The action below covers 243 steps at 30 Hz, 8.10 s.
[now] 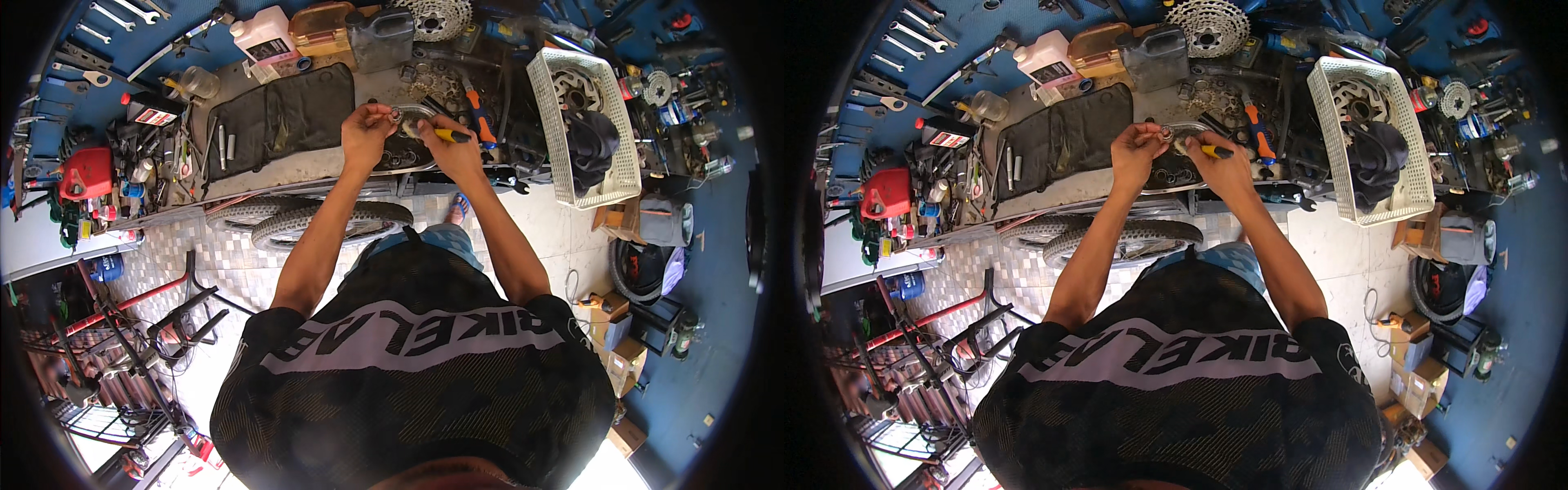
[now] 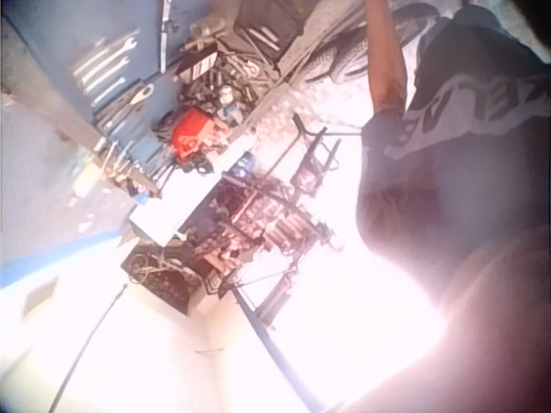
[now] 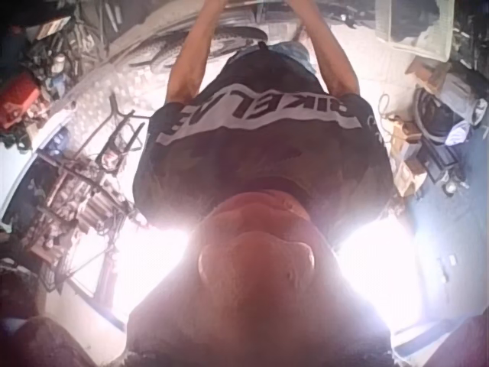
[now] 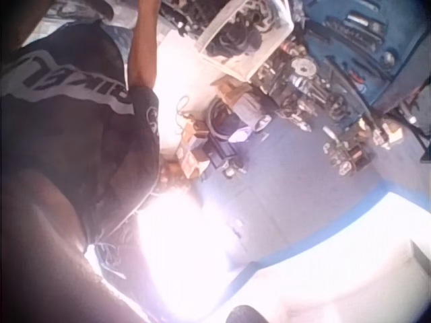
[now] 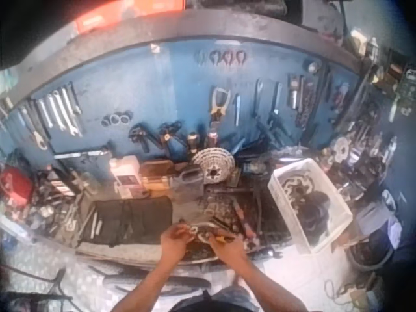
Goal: The person uses a yellow-handled brush to scrub small mechanical parts in a metal tray. They repeatedly pick up parts, scrub them, and place them back in the tray.
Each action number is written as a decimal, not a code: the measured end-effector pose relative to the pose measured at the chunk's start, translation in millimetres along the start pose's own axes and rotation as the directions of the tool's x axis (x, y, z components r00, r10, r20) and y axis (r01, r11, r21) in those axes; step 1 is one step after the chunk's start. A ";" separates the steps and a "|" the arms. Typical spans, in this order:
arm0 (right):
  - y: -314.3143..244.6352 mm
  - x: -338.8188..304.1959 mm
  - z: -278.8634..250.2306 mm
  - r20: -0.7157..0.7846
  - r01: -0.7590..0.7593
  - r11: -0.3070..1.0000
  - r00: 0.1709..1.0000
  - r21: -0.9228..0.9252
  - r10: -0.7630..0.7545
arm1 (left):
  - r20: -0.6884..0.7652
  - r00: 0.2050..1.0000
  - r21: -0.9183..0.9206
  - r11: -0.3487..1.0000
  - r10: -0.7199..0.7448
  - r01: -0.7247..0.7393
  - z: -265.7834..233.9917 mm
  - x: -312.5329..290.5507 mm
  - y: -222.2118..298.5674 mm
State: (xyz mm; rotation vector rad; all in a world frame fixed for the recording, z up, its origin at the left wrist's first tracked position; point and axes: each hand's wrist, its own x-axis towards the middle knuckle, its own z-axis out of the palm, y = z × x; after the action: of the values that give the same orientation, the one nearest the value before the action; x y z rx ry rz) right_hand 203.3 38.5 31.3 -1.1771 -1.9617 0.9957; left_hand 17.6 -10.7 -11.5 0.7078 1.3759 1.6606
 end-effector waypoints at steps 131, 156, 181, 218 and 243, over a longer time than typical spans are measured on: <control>-5.0 10.5 15.9 0.075 -0.188 0.898 0.982 0.398 0.173 | 0.000 0.943 -0.460 0.838 -0.331 0.294 16.2 18.8 1.6; 4.5 -1.3 25.4 0.062 -0.252 0.837 0.965 0.485 0.255 | -0.019 0.940 -0.384 0.870 -0.341 0.308 18.5 22.5 -1.5; 48.9 -22.1 -32.4 -0.094 -0.160 0.976 0.980 0.145 0.175 | 0.149 0.987 0.801 0.577 0.063 -0.158 -50.0 30.3 50.4; 13.3 0.5 -25.8 0.097 0.007 0.993 0.995 -0.115 0.004 | 0.608 0.794 0.787 -0.116 -0.026 -0.606 -31.8 37.7 14.8; 43.1 1.3 -12.3 0.125 0.117 0.938 0.989 -0.327 -0.080 | 0.162 0.962 0.170 0.966 -0.222 0.194 -23.8 22.0 5.9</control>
State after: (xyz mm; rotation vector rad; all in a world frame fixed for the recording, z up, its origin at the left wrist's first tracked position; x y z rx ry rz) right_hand 231.1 56.6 1.2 -1.2067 -2.3205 0.7065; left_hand -14.5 -3.4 -13.4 0.7529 1.4061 1.3043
